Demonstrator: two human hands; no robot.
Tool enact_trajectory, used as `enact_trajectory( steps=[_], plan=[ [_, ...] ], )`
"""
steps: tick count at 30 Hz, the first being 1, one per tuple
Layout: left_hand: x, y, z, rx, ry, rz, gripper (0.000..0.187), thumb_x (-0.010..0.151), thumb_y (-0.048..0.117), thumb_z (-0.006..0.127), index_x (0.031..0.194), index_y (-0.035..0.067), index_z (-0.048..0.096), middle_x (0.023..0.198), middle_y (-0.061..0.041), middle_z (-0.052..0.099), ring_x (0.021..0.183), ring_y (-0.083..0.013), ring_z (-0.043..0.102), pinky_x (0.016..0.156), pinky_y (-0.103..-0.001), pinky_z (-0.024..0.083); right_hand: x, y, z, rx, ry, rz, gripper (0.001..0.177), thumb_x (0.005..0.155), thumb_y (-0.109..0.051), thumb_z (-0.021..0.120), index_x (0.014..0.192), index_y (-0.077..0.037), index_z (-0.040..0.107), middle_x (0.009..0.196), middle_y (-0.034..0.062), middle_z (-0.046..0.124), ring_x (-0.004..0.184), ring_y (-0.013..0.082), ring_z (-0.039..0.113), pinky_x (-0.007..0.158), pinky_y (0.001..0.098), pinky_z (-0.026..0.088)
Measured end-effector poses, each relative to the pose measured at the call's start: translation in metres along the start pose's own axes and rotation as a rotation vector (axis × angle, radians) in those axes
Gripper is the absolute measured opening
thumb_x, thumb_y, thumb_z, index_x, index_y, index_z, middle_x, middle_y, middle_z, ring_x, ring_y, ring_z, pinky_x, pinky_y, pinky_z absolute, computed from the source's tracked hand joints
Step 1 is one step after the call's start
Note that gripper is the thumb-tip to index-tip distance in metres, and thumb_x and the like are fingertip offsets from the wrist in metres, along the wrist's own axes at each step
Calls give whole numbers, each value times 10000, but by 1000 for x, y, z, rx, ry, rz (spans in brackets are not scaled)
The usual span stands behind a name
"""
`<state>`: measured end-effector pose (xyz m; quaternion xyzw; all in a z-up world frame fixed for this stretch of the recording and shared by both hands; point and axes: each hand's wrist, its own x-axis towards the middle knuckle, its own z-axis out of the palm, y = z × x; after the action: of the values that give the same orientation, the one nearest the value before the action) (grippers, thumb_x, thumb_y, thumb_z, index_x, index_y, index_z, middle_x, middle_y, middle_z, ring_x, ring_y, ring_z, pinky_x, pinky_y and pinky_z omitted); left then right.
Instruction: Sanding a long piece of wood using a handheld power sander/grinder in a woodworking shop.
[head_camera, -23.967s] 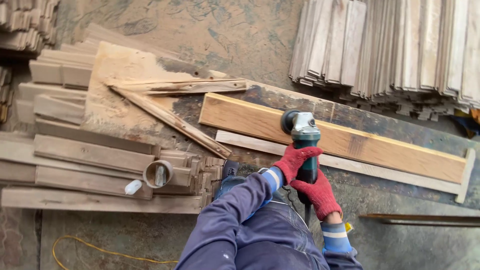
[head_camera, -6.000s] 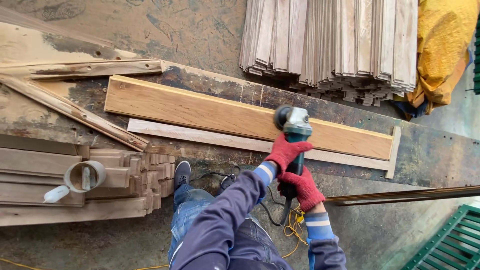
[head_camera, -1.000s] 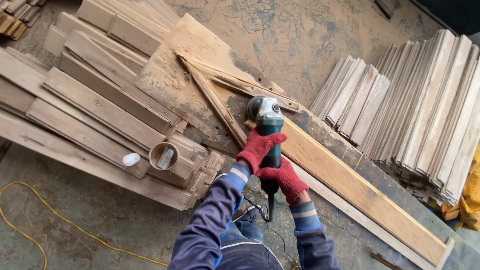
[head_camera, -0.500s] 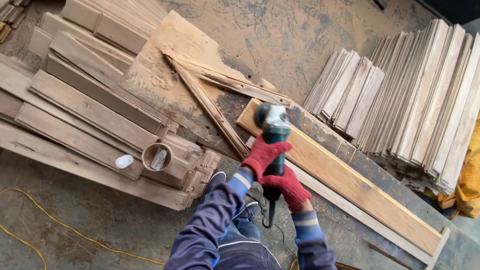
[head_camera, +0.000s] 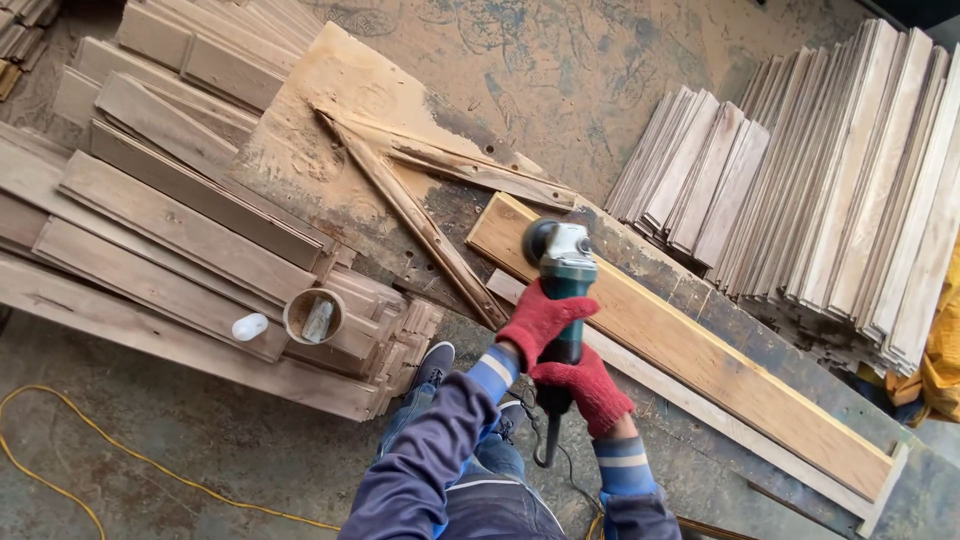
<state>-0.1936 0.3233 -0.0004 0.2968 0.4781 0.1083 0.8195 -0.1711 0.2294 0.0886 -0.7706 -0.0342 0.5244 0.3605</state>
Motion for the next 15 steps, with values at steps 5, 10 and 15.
enact_trajectory(
  steps=[5, 10, 15],
  plan=[
    [11, 8, -58, -81, 90, 55, 577, 578, 224, 994, 1071, 100, 720, 820, -129, 734, 771, -268, 750, 731, -402, 625, 18, -5, 33, -109, -74, -53, 503, 480, -185, 971, 890, -39, 719, 705, 156, 663, 672, 275, 681, 638, 383, 567],
    [7, 1, -44, -203, 55, 92, 546, 584, 106, 990, 1045, 25, 710, 741, -174, 716, 627, -301, 742, 550, -440, 642, 3, -5, 28, -123, -66, -55, 534, 468, -216, 987, 916, -60, 740, 741, 127, 666, 742, 257, 676, 712, 362, 569],
    [-25, -8, 3, 286, -115, 81, 613, 572, 301, 838, 1101, 33, 681, 960, -115, 737, 788, -211, 697, 737, -313, 603, 2, 54, -34, 162, -83, 44, 377, 696, 29, 770, 1052, 69, 653, 755, 212, 697, 588, 297, 651, 528, 371, 524]
  ],
)
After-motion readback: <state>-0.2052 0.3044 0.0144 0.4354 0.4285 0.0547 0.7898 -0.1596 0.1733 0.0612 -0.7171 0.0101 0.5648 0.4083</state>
